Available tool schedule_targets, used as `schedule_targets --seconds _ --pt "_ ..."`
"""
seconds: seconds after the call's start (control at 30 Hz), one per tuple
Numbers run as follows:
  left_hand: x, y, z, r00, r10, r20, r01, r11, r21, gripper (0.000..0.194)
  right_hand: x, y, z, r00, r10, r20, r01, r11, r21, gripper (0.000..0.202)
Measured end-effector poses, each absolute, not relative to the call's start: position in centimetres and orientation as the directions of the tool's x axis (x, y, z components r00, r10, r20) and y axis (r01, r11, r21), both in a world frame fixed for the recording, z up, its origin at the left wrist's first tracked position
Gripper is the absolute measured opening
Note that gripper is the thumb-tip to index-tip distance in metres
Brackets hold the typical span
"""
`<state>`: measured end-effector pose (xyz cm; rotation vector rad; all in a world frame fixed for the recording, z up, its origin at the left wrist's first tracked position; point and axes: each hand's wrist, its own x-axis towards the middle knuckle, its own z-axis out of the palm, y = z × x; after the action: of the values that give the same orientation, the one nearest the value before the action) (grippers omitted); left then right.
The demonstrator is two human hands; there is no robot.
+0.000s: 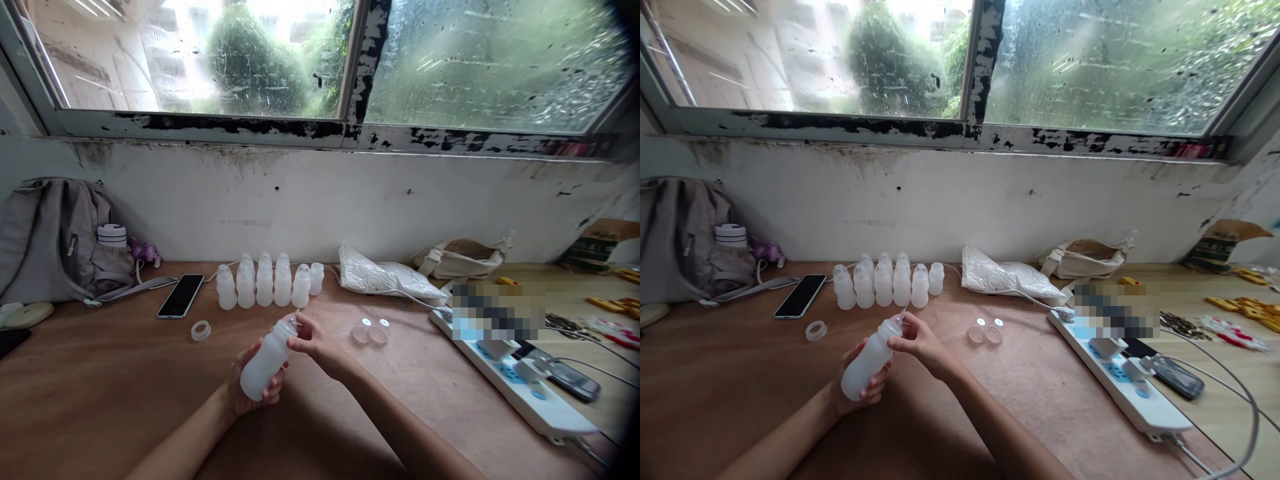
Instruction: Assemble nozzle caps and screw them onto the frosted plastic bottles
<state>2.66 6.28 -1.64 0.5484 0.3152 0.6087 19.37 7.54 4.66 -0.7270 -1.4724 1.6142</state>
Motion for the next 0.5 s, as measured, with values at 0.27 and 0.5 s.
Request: schedule_targets --seconds 0.27,0.5 --pt "4.5 5.4 0.8 0.33 0.941 -0.075 -0.395 0.21 0.894 0.035 18.8 7.2 4.6 -0.302 0.953 0.016 -0.114 -0.019 -0.993 0.045" --pt "3.9 6.4 1.1 0.02 0.999 -0.039 -0.314 0.043 0.949 0.033 20.2 7.4 6.9 -0.294 0.956 0.01 -0.168 -0.042 -0.985 0.026"
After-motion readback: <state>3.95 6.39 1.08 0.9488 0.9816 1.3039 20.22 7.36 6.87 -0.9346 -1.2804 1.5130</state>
